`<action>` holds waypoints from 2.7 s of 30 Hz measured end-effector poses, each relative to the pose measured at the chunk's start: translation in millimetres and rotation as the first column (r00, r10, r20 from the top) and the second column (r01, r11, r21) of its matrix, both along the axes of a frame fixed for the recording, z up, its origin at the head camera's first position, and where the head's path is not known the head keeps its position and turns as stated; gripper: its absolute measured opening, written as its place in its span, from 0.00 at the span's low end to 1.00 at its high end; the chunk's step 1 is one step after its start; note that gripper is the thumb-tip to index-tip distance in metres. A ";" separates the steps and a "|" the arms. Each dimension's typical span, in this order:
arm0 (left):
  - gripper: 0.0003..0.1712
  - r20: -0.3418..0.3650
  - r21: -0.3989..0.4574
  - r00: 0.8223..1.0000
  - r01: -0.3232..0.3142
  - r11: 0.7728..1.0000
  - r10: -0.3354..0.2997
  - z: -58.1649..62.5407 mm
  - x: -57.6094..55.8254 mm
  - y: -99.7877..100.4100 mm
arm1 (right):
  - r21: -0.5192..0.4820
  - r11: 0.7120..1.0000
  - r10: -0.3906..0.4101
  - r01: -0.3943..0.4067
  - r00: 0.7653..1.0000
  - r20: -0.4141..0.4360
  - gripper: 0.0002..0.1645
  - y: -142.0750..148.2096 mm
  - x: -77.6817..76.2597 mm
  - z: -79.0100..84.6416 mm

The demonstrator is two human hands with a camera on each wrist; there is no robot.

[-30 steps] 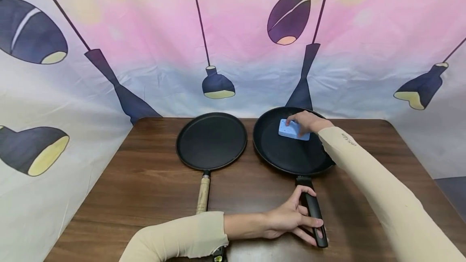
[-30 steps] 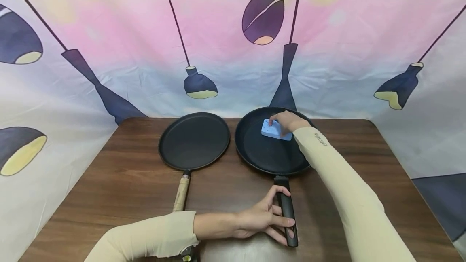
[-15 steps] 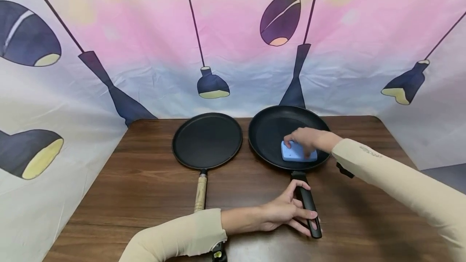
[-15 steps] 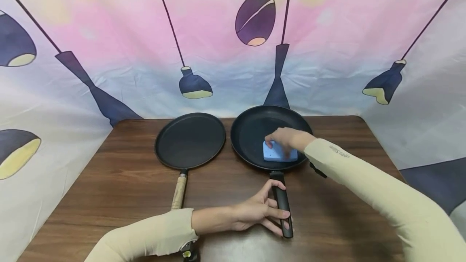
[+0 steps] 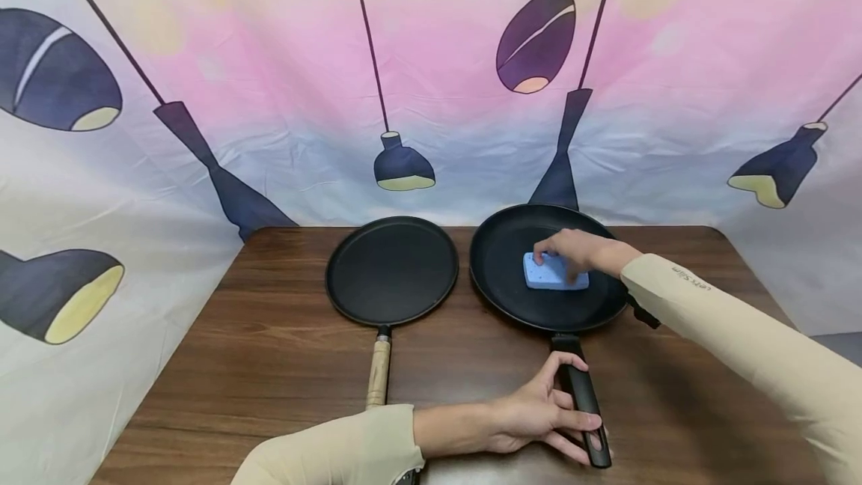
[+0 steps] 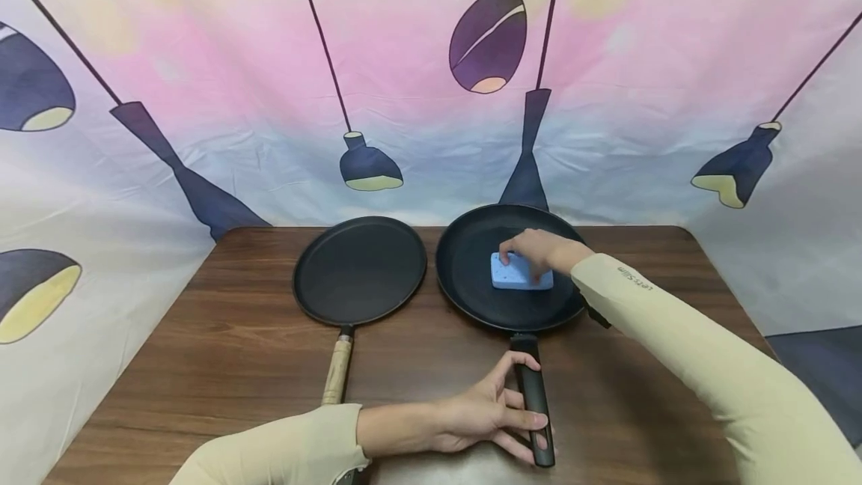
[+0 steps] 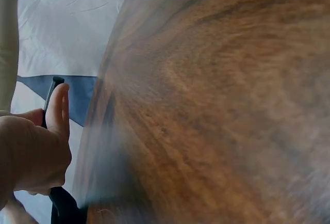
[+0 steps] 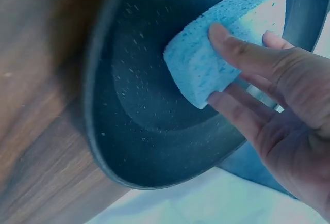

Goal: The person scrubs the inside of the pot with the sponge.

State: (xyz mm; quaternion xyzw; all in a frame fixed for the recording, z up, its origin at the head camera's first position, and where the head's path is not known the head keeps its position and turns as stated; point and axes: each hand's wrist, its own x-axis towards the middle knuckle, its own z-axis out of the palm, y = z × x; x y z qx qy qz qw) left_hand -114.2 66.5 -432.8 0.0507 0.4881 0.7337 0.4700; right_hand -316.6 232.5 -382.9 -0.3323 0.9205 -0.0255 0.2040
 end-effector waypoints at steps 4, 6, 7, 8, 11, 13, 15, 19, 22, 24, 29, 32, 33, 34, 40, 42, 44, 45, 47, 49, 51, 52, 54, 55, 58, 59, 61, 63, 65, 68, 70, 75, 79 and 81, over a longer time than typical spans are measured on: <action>0.30 0.011 0.034 1.000 0.018 0.999 -0.019 -2.0 11.6 5.7 | -0.062 0.995 -0.079 0.079 0.997 -0.013 0.29 15.5 -6.8 -3.2; 0.31 0.019 0.053 0.999 0.030 0.998 -0.031 -3.3 16.7 9.1 | -0.092 0.989 -0.115 0.112 0.993 -0.028 0.29 25.3 -8.7 -6.0; 0.31 0.019 0.059 0.999 0.037 0.998 -0.038 -3.7 18.8 11.1 | -0.107 0.985 -0.142 0.137 0.989 -0.035 0.29 30.1 -9.9 -7.2; 0.31 0.021 0.062 0.999 0.041 0.997 -0.042 -3.9 20.5 13.0 | -0.121 0.979 -0.171 0.165 0.984 -0.041 0.30 34.4 -11.3 -8.3; 0.31 0.011 0.059 0.999 0.047 0.997 -0.048 -3.1 22.4 17.5 | -0.145 0.960 -0.250 0.241 0.967 -0.046 0.31 42.6 -17.3 -9.8; 0.31 -0.003 0.053 0.999 0.047 0.998 -0.047 -1.5 21.3 19.0 | -0.147 0.946 -0.297 0.288 0.954 -0.038 0.31 43.3 -22.1 -9.3; 0.31 -0.015 0.046 0.999 0.038 0.998 -0.038 0.5 18.6 19.3 | -0.143 0.938 -0.322 0.315 0.947 -0.024 0.32 40.6 -25.7 -6.9; 0.31 -0.031 0.001 0.999 0.013 1.000 -0.013 4.8 13.3 16.8 | -0.101 0.936 -0.338 0.337 0.941 0.002 0.33 32.5 -29.0 -3.8; 0.30 -0.036 -0.019 0.999 0.003 1.000 -0.004 5.9 10.1 13.6 | -0.079 0.947 -0.310 0.311 0.950 0.021 0.33 27.8 -26.6 -4.1; 0.31 -0.039 -0.018 0.999 0.000 1.000 -0.001 5.7 8.5 11.0 | -0.080 0.956 -0.280 0.282 0.959 0.036 0.33 26.0 -22.4 -5.0; 0.30 -0.050 -0.012 0.999 -0.014 1.000 0.013 5.1 5.2 5.3 | -0.101 0.976 -0.184 0.191 0.980 0.076 0.32 22.7 -1.7 -2.9; 0.30 -0.056 -0.014 0.998 -0.025 1.000 0.024 6.0 4.1 2.9 | -0.111 0.986 -0.112 0.122 0.990 0.089 0.31 20.5 13.2 1.0; 0.30 -0.058 -0.015 0.998 -0.025 1.000 0.024 6.4 3.8 2.2 | -0.114 0.988 -0.089 0.100 0.991 0.095 0.31 19.8 18.1 2.5; 0.30 -0.061 -0.017 0.998 -0.026 1.000 0.025 6.6 3.6 1.8 | -0.115 0.990 -0.070 0.081 0.993 0.097 0.31 18.8 22.7 3.9; 0.31 -0.078 -0.023 0.995 -0.058 0.998 0.056 8.2 2.2 1.8 | -0.105 0.994 -0.029 0.038 0.996 0.085 0.30 12.5 33.4 6.3; 0.31 -0.082 -0.033 0.995 -0.063 0.997 0.060 8.9 2.6 1.6 | -0.107 0.993 -0.031 0.039 0.997 0.074 0.30 12.7 30.0 5.5; 0.32 -0.081 -0.049 0.995 -0.062 0.997 0.058 9.8 3.7 1.4 | -0.115 0.993 -0.033 0.040 0.998 0.058 0.29 14.5 24.6 4.4; 0.32 -0.081 -0.055 0.995 -0.059 0.997 0.054 10.1 4.4 1.3 | -0.119 0.992 -0.032 0.038 0.998 0.049 0.29 15.7 21.4 3.9; 0.32 -0.076 -0.066 0.996 -0.049 0.997 0.044 10.3 6.3 1.4 | -0.123 0.991 -0.039 0.042 0.999 0.033 0.29 17.9 14.4 3.1; 0.33 -0.069 -0.072 0.997 -0.041 0.997 0.036 9.9 9.2 1.8 | -0.126 0.990 -0.061 0.063 0.998 0.022 0.29 19.9 7.0 1.4; 0.33 -0.061 -0.068 0.998 -0.036 0.997 0.032 9.3 12.6 2.5 | -0.127 0.988 -0.087 0.089 0.996 0.024 0.29 20.9 -0.9 -0.4; 0.33 -0.059 -0.065 0.998 -0.035 0.997 0.031 8.8 14.4 2.8 | -0.128 0.985 -0.109 0.112 0.994 0.030 0.30 21.5 -4.9 -1.4; 0.33 -0.050 -0.058 0.998 -0.035 0.998 0.033 8.0 18.1 3.6 | -0.129 0.980 -0.151 0.155 0.988 0.044 0.30 22.1 -12.5 -3.5; 0.33 -0.044 -0.055 0.998 -0.037 0.998 0.035 7.6 19.8 4.2 | -0.125 0.976 -0.171 0.176 0.984 0.047 0.31 22.3 -15.9 -4.3; 0.33 -0.034 -0.052 0.999 -0.033 0.998 0.031 6.6 24.3 5.9 | -0.119 0.968 -0.217 0.221 0.975 0.044 0.32 24.0 -23.8 -4.6; 0.33 -0.031 -0.051 0.999 -0.033 0.998 0.032 6.4 25.7 6.5 | -0.118 0.966 -0.227 0.230 0.973 0.041 0.32 24.3 -25.5 -4.3; 0.33 -0.030 -0.044 0.999 -0.037 0.998 0.035 5.6 28.1 7.6 | -0.112 0.962 -0.246 0.249 0.969 0.040 0.32 24.6 -27.7 -3.1; 0.32 -0.035 -0.031 0.998 -0.045 0.999 0.044 4.7 29.7 8.3 | -0.113 0.958 -0.260 0.264 0.964 0.050 0.32 23.9 -29.2 -1.6; 0.33 -0.044 -0.012 0.998 -0.056 0.998 0.055 3.8 29.9 8.6 | -0.115 0.957 -0.263 0.267 0.964 0.051 0.33 22.4 -30.5 -0.1; 0.32 -0.068 0.007 0.995 -0.065 0.998 0.066 3.1 27.0 7.9 | -0.105 0.965 -0.241 0.241 0.970 0.020 0.33 19.7 -32.8 1.8; 0.32 -0.082 0.010 0.994 -0.068 0.998 0.069 3.3 23.8 7.2 | -0.087 0.969 -0.232 0.230 0.973 -0.004 0.32 18.3 -34.4 2.4; 0.31 -0.081 -0.011 0.994 -0.070 0.998 0.069 4.4 14.7 5.2 | -0.040 0.974 -0.226 0.225 0.974 -0.018 0.32 15.5 -36.8 1.0; 0.31 -0.079 -0.027 0.994 -0.076 0.997 0.074 4.5 8.4 2.9 | -0.060 0.974 -0.217 0.217 0.976 -0.002 0.32 14.6 -37.3 -3.5; 0.32 -0.085 -0.027 0.994 -0.077 0.997 0.074 4.7 6.6 2.1 | -0.071 0.973 -0.220 0.220 0.975 0.006 0.32 15.1 -35.4 -4.6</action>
